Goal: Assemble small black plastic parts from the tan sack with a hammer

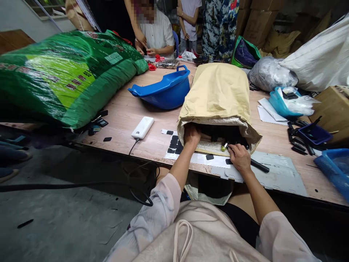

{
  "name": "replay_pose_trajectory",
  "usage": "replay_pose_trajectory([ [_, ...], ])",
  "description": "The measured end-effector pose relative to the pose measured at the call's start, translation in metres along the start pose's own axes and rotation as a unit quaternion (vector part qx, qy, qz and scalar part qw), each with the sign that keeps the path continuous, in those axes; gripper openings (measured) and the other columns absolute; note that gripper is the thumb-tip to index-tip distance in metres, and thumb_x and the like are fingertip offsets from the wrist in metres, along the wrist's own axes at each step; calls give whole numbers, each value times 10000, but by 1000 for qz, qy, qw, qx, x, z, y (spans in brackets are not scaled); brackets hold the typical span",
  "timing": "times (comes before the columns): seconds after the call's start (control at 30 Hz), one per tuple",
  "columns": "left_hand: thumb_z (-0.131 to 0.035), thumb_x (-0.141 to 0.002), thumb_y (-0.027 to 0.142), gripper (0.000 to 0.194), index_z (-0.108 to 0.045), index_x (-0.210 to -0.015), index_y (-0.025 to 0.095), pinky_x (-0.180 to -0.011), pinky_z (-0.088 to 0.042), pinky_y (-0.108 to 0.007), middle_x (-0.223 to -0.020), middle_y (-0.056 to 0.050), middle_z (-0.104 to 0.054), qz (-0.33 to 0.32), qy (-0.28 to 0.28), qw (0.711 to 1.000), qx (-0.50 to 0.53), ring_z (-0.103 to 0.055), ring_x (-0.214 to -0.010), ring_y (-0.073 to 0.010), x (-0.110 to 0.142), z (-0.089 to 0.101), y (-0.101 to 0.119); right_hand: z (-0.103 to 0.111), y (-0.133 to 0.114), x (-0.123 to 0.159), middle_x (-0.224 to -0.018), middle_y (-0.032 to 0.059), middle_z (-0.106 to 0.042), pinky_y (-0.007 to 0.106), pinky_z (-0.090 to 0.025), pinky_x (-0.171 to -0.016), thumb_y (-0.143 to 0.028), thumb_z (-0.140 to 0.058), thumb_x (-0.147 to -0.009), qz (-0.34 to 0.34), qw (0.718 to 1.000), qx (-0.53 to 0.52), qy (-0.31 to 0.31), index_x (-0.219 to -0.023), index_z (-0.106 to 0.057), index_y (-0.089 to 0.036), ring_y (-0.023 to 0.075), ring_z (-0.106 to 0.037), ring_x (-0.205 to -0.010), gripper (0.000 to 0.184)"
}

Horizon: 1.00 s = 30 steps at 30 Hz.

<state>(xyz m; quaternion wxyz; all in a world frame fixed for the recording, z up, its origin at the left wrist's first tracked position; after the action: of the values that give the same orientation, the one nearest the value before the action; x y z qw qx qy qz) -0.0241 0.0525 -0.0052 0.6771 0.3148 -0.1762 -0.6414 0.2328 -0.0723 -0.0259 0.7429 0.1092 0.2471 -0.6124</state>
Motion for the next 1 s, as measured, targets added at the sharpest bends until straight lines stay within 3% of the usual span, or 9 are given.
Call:
replay_pose_trajectory([
  [0.1,-610,-951,256,273,-711,-1156,107,-985,-550,-419,-1132,-187,-734,-30,-12,999,-5,-699,-1105,-333,20,9,15,1,-1,0,-946,80,-695,350,-428,-827,-313,-494,-1038,6,1000,13,6,-1097,-747,-211,226,-537,-850,279],
  [0.23,-668,-924,270,223,-722,-1126,193,-894,-564,-330,-1119,-94,-730,-200,-142,969,38,-700,-991,-243,50,5,40,2,-1,0,-942,82,-697,357,-428,-824,-309,-500,-1033,7,1000,15,5,-1099,-748,-209,227,-540,-851,276],
  [0.33,-700,-885,228,202,-734,-1083,222,-893,-554,-300,-1059,-49,-726,-256,-222,940,46,-685,-976,-214,65,-7,39,1,0,0,-950,80,-694,364,-425,-828,-297,-506,-1018,0,1000,10,2,-1104,-744,-221,229,-536,-855,264],
  [0.43,-705,-869,217,205,-747,-1070,226,-907,-544,-296,-1057,-38,-725,-256,-250,932,58,-682,-989,-207,69,-21,30,0,0,0,-957,82,-691,367,-424,-830,-295,-510,-1012,-3,1000,5,5,-1105,-742,-220,230,-532,-860,261],
  [0.57,-728,-855,235,224,-762,-1076,243,-915,-537,-292,-1075,-28,-722,-233,-235,940,80,-682,-999,-203,69,-30,19,-1,1,0,-961,85,-689,362,-423,-820,-290,-508,-1013,-3,1000,2,5,-1108,-739,-216,233,-528,-869,260],
  [1.0,-779,-811,208,248,-779,-1059,228,-886,-526,-279,-1056,-21,-715,-211,-240,940,120,-676,-969,-185,68,-36,12,-1,1,1,-968,85,-699,361,-418,-832,-306,-502,-1023,-6,1000,4,5,-1117,-744,-218,234,-537,-867,274],
])
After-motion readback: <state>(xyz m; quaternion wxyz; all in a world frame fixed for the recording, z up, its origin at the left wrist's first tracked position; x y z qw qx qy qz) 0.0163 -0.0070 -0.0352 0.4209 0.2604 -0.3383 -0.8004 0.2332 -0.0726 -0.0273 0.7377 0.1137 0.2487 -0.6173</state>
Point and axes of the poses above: each hand's wrist, its own x-axis away from the middle knuckle, its own z-axis out of the back of the hand, y = z × x, the point moved 5 cm from there along -x, towards the middle knuckle
